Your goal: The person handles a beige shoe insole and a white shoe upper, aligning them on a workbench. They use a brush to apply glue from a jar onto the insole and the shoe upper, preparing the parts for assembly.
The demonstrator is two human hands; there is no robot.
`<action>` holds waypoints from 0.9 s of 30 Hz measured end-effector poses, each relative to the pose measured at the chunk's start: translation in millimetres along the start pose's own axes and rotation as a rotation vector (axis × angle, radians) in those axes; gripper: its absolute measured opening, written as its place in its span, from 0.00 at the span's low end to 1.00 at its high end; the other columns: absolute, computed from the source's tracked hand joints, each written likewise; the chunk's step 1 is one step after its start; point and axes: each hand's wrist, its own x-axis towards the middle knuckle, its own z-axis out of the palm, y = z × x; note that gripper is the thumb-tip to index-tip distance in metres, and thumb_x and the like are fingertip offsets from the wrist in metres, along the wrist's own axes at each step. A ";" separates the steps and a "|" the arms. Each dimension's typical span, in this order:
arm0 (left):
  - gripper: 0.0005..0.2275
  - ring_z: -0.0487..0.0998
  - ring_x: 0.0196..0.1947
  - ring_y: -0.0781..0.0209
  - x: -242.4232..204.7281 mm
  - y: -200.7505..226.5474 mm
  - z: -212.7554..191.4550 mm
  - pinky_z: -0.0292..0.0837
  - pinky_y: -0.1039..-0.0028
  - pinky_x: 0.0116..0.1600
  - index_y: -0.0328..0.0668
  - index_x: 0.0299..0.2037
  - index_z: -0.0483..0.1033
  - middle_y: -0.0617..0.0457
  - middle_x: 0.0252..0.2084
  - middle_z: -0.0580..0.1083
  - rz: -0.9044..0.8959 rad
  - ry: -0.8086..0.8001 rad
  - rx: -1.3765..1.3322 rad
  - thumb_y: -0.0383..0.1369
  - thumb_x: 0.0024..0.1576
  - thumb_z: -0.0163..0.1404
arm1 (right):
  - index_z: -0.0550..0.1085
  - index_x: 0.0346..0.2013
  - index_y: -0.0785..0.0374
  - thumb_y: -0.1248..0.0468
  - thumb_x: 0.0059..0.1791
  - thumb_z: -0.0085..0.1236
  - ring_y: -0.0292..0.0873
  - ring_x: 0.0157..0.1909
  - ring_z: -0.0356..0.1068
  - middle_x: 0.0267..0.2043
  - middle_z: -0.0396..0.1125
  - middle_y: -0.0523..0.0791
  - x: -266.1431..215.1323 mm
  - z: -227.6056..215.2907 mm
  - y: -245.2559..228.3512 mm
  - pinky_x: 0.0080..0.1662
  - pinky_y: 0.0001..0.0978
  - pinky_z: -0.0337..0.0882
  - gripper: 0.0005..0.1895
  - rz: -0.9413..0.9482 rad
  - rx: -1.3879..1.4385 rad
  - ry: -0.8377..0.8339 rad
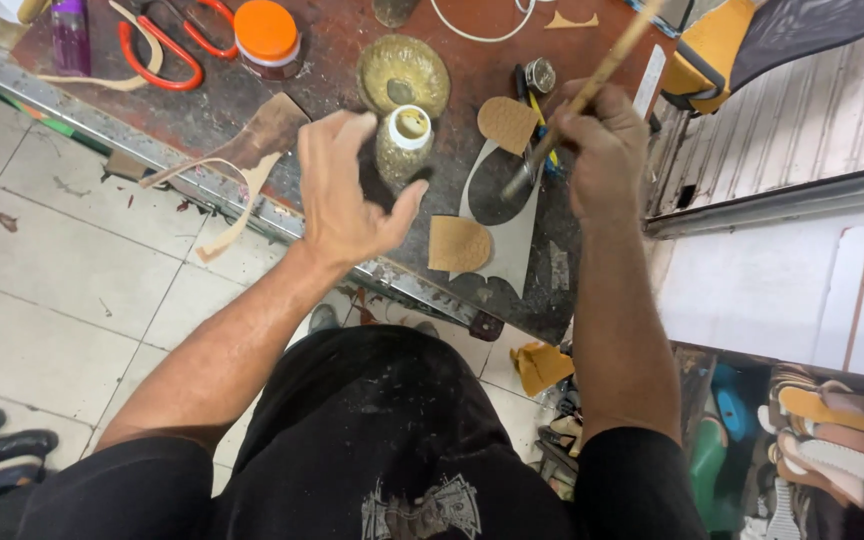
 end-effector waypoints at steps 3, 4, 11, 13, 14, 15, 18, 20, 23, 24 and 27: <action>0.17 0.69 0.41 0.53 -9.6 28.6 0.1 0.62 0.61 0.46 0.40 0.44 0.67 0.43 0.39 0.70 0.225 0.185 -0.016 0.48 0.62 0.47 | 0.76 0.37 0.57 0.78 0.52 0.52 0.40 0.46 0.72 0.38 0.71 0.43 -0.7 -17.1 -8.8 0.50 0.30 0.78 0.12 -0.105 0.173 0.014; 0.12 0.70 0.40 0.54 -16.9 37.0 4.1 0.64 0.64 0.44 0.41 0.40 0.70 0.44 0.39 0.70 0.290 0.144 -0.047 0.42 0.61 0.50 | 0.75 0.39 0.58 0.79 0.54 0.51 0.39 0.43 0.71 0.40 0.72 0.44 0.4 -23.7 -12.1 0.44 0.26 0.74 0.13 -0.232 0.164 0.020; 0.30 0.68 0.59 0.48 -2.8 33.0 17.3 0.66 0.48 0.67 0.40 0.58 0.62 0.39 0.56 0.68 -0.109 0.195 0.029 0.58 0.58 0.48 | 0.65 0.51 0.64 0.64 0.59 0.59 0.51 0.45 0.74 0.51 0.69 0.60 -19.7 -37.0 -52.0 0.43 0.32 0.79 0.12 -0.625 0.307 -0.289; 0.34 0.72 0.62 0.44 14.2 29.7 7.6 0.70 0.47 0.66 0.37 0.63 0.55 0.38 0.59 0.71 -0.269 0.023 -0.065 0.42 0.52 0.60 | 0.65 0.51 0.64 0.68 0.60 0.56 0.51 0.48 0.73 0.51 0.69 0.58 -23.0 -18.8 -66.8 0.45 0.34 0.80 0.10 -0.719 0.288 -0.416; 0.45 0.76 0.64 0.41 24.1 27.4 3.5 0.74 0.45 0.64 0.33 0.69 0.48 0.38 0.62 0.73 -0.410 -0.167 -0.184 0.26 0.47 0.72 | 0.65 0.52 0.63 0.72 0.60 0.54 0.51 0.52 0.73 0.52 0.69 0.57 -24.4 -10.5 -74.8 0.48 0.37 0.81 0.08 -0.813 0.260 -0.514; 0.45 0.76 0.64 0.41 21.8 23.9 7.2 0.74 0.45 0.64 0.33 0.69 0.48 0.38 0.62 0.73 -0.414 -0.144 -0.175 0.26 0.47 0.72 | 0.65 0.52 0.63 0.72 0.60 0.54 0.51 0.52 0.73 0.52 0.69 0.57 -16.1 -2.5 -74.8 0.48 0.37 0.81 0.08 -0.824 0.264 -0.536; 0.48 0.77 0.62 0.36 15.7 13.6 13.4 0.75 0.44 0.62 0.36 0.72 0.43 0.32 0.63 0.72 -0.392 -0.169 -0.120 0.26 0.49 0.72 | 0.67 0.51 0.63 0.78 0.58 0.51 0.48 0.51 0.75 0.49 0.70 0.53 -0.5 19.8 -72.2 0.55 0.39 0.83 0.10 -0.977 0.211 -0.647; 0.46 0.77 0.62 0.36 15.9 9.6 14.3 0.75 0.44 0.60 0.37 0.71 0.43 0.34 0.65 0.72 -0.378 -0.165 -0.119 0.28 0.51 0.70 | 0.70 0.46 0.73 0.83 0.54 0.53 0.49 0.44 0.77 0.46 0.72 0.59 5.8 30.4 -71.9 0.40 0.29 0.78 0.09 -1.017 -0.117 -0.571; 0.46 0.76 0.62 0.32 14.0 7.5 14.1 0.76 0.43 0.60 0.38 0.71 0.41 0.29 0.66 0.70 -0.323 -0.161 -0.140 0.27 0.53 0.69 | 0.68 0.45 0.72 0.81 0.53 0.52 0.47 0.45 0.74 0.47 0.72 0.58 2.7 52.6 -73.6 0.46 0.33 0.79 0.08 -0.891 -0.147 -0.642; 0.46 0.76 0.62 0.32 13.3 7.0 13.6 0.76 0.43 0.60 0.38 0.71 0.41 0.29 0.66 0.70 -0.330 -0.159 -0.140 0.27 0.53 0.69 | 0.68 0.45 0.72 0.81 0.53 0.52 0.47 0.45 0.74 0.47 0.72 0.58 7.5 56.5 -70.7 0.46 0.33 0.79 0.08 -0.888 -0.148 -0.648; 0.46 0.77 0.61 0.35 10.2 2.3 15.1 0.77 0.45 0.59 0.40 0.71 0.41 0.32 0.65 0.72 -0.348 -0.178 -0.138 0.29 0.52 0.70 | 0.70 0.42 0.64 0.77 0.51 0.50 0.29 0.26 0.52 0.48 0.73 0.52 20.3 67.1 -63.4 0.31 0.21 0.58 0.08 -0.785 -0.187 -0.654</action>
